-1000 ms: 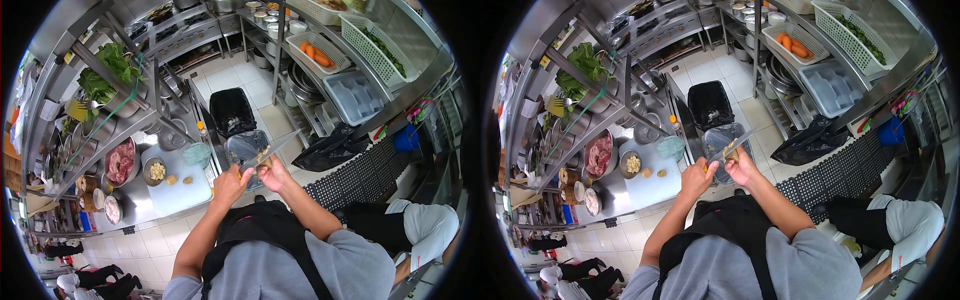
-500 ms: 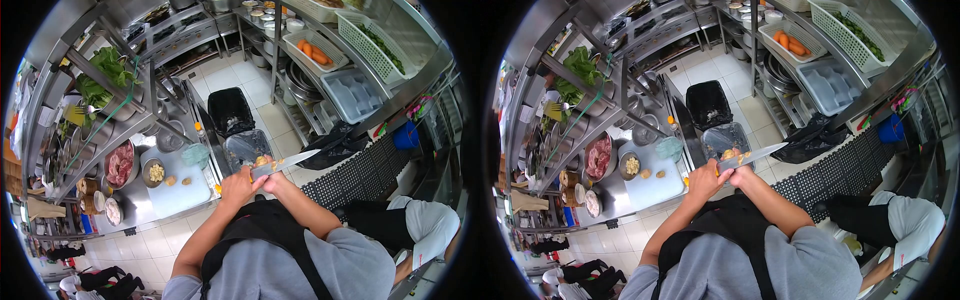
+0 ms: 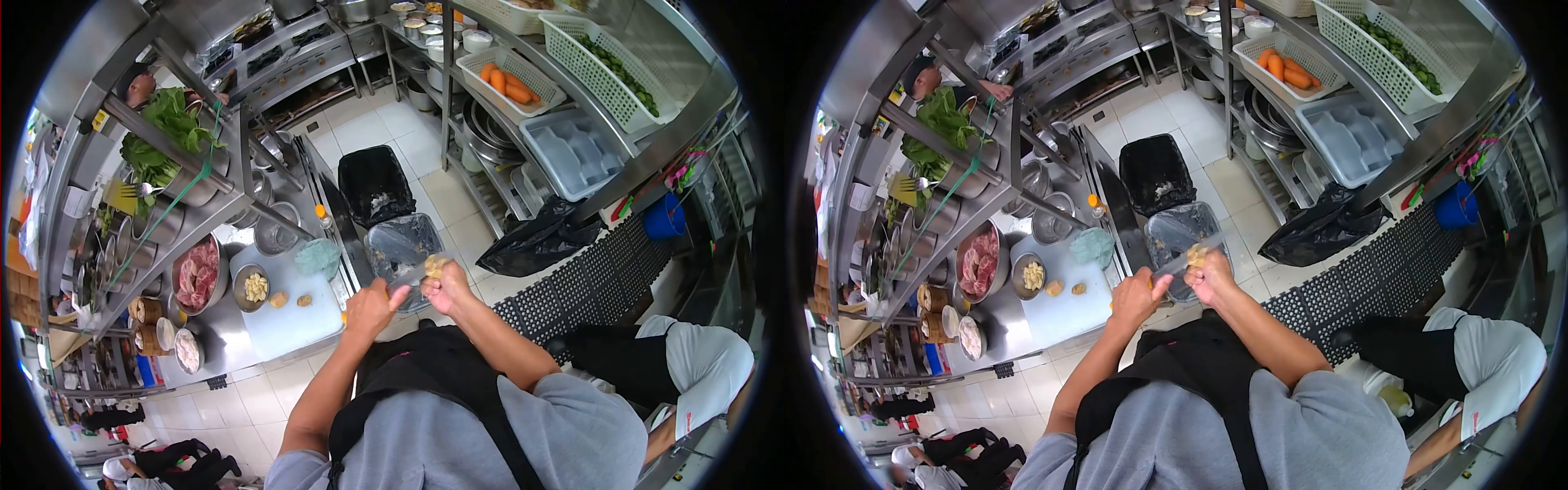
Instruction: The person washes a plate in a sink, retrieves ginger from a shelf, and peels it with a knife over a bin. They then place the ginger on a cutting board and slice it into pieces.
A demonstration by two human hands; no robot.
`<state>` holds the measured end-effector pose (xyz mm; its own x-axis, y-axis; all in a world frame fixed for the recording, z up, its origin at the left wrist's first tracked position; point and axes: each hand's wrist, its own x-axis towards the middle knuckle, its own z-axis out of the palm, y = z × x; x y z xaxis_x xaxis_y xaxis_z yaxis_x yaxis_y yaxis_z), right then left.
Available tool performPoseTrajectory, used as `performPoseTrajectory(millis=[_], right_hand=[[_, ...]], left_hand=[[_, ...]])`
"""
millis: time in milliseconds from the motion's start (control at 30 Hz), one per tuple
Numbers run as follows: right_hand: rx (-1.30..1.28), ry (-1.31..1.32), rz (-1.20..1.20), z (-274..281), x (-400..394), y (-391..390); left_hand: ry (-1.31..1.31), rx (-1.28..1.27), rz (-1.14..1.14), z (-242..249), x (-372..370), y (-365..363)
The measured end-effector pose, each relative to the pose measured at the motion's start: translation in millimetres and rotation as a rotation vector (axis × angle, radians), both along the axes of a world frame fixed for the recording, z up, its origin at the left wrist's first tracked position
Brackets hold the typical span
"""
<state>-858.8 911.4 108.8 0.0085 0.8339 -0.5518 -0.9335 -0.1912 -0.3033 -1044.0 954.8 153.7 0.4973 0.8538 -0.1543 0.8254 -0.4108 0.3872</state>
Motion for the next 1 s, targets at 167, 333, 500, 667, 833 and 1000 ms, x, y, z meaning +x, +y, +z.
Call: performPoseTrajectory(millis=[167,333,500,667,833,1000], right_hand=[[-0.068,-0.160,-0.053,15,17,-1],[-0.065,-0.134,0.065,-14,1,6],[-0.126,-0.109,0.013,-16,-12,13],[-0.221,-0.155,-0.032,2,-6,11],[-0.145,-0.108,-0.031,8,6,11],[-0.156,-0.193,-0.090,8,-3,9]], left_hand=[[0.062,-0.010,0.117,-13,-22,10],[-0.092,0.009,0.015,26,23,-2],[-0.075,0.103,-0.059,22,39,-8],[-0.047,0.090,-0.055,13,29,-1],[-0.025,0.047,0.027,-5,19,6],[0.007,0.008,0.035,2,28,3]])
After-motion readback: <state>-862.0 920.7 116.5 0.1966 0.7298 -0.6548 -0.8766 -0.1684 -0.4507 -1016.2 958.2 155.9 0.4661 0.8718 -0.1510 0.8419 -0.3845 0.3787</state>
